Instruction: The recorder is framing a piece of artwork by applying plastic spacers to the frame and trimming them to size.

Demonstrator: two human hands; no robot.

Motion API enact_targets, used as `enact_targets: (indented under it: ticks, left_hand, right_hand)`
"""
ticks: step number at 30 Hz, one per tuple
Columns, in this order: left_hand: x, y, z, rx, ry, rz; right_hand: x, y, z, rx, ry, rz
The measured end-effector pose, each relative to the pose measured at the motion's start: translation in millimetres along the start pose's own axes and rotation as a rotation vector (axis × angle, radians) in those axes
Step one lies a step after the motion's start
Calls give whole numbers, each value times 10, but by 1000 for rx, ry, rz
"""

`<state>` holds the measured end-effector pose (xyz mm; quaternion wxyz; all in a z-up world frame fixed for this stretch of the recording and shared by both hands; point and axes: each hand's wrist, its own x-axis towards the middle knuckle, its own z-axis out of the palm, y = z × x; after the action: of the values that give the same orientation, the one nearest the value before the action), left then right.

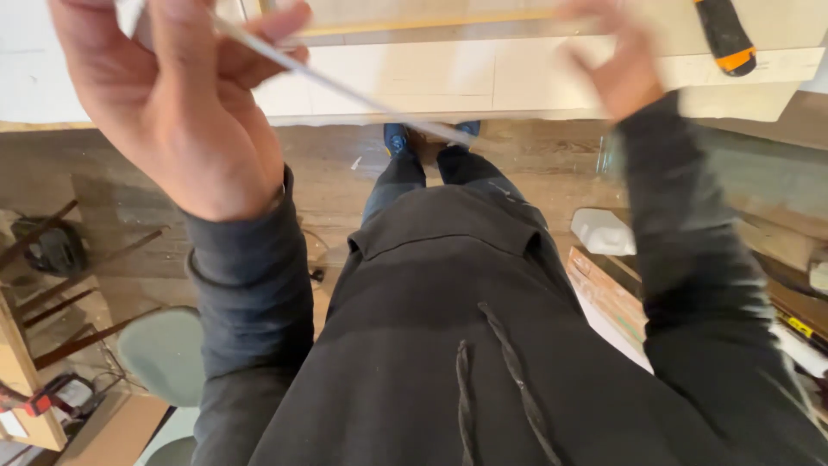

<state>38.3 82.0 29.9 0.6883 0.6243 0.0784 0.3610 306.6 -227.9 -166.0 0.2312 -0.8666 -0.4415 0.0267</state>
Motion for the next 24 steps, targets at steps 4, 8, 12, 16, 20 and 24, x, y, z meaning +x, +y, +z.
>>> enact_targets:
  ticks: [4, 8, 12, 16, 20, 24]
  left_hand:
    - [90, -335, -205, -162, 223, -91]
    - [-17, -651, -568, -168, 212, -70]
    - [-308, -1030, -845, -263, 468, -324]
    - [-581, -1540, -1092, -263, 696, -628]
    - [-864, -2087, -1493, -276, 695, -750]
    - [-878, -2300, -1739, -9, 518, -883]
  right_hand:
    - [-31, -1271, -310, 980, -488, -60]
    - [-270, -1014, -94, 986, -512, 266]
    - [-397, -707, -26, 846, -340, 288]
    - [-307, -565, 127, 518, -235, 157]
    - [-178, -436, 369, 417, -244, 164]
    - [-100, -296, 608, 136, -245, 85]
